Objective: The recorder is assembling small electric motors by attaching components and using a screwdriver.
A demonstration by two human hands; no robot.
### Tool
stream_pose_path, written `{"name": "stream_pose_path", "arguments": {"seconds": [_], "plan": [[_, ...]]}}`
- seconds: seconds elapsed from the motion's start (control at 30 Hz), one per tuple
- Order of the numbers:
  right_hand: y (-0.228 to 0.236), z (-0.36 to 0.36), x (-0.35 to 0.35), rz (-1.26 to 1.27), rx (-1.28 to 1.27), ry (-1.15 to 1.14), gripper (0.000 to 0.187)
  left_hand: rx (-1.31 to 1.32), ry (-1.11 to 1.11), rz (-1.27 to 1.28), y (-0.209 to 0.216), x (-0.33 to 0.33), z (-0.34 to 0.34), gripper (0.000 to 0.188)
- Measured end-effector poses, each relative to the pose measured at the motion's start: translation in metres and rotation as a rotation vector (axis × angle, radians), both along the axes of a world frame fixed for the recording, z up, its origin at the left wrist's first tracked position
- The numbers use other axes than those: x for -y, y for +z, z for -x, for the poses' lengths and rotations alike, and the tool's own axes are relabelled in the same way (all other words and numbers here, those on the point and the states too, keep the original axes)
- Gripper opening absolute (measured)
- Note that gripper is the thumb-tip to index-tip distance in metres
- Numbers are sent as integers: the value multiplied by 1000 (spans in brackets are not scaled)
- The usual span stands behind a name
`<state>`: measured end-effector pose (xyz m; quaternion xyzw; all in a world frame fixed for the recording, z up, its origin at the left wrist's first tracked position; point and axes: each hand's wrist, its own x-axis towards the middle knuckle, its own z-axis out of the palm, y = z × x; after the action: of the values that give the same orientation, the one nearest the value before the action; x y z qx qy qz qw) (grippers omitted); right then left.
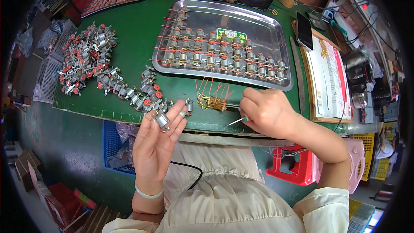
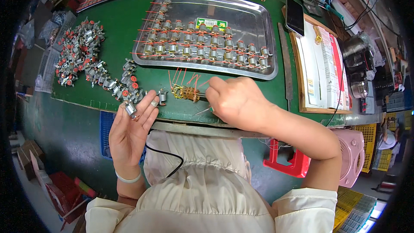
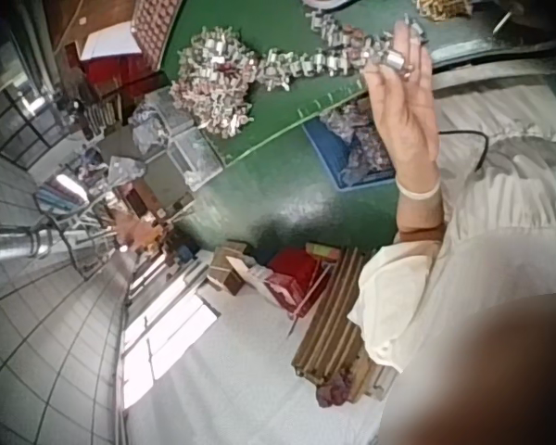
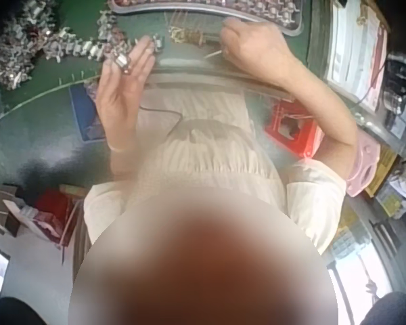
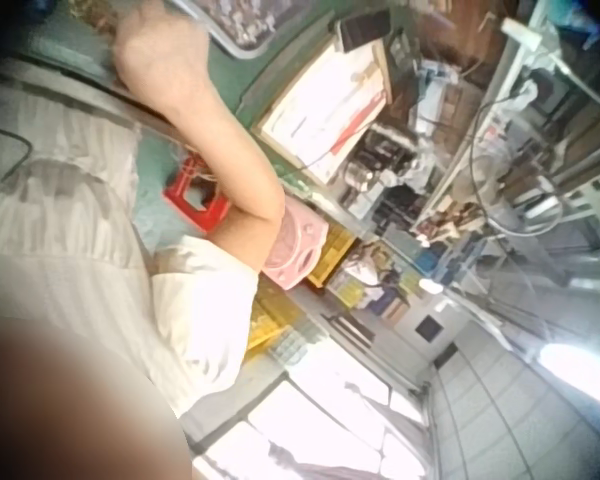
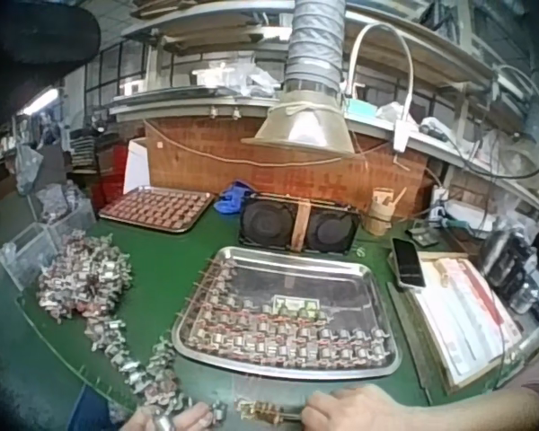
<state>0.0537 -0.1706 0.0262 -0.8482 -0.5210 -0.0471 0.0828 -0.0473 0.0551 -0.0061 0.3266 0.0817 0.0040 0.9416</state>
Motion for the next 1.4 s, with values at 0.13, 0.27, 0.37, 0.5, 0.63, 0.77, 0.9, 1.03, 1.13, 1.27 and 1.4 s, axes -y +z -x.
{"name": "stream_pose_path", "arguments": {"seconds": [0.13,0.27,0.37,0.5,0.63,0.77,0.9,1.03,1.13,1.27,1.4], "plan": [[23,-3,7,59,-133,-108,19,16,-19,18,-2,1,-1,21],[40,-7,23,85,-193,-250,17,18,-20,8,-1,1,-2,21],[47,-5,46,19,-245,-414,13,22,-32,6,0,2,-3,20],[41,3,80,-83,-321,-634,13,29,-70,6,-7,2,-2,17],[13,26,97,-20,-332,-755,17,41,-200,44,-6,13,-7,16],[-9,35,101,5,-305,-791,18,11,-321,-21,-5,36,-16,15],[-3,26,109,-165,-416,-773,23,60,-479,-172,-5,63,-27,14],[1,-14,154,-503,-361,-944,23,278,-410,-503,-15,98,-40,12],[10,-65,202,-553,-139,-1147,23,530,-277,-876,-27,110,-55,12],[0,-123,263,-412,59,-1343,31,563,-218,-951,-32,119,-62,12],[-21,-167,303,-227,162,-1432,51,544,-205,-1009,-35,118,-62,12]]}}
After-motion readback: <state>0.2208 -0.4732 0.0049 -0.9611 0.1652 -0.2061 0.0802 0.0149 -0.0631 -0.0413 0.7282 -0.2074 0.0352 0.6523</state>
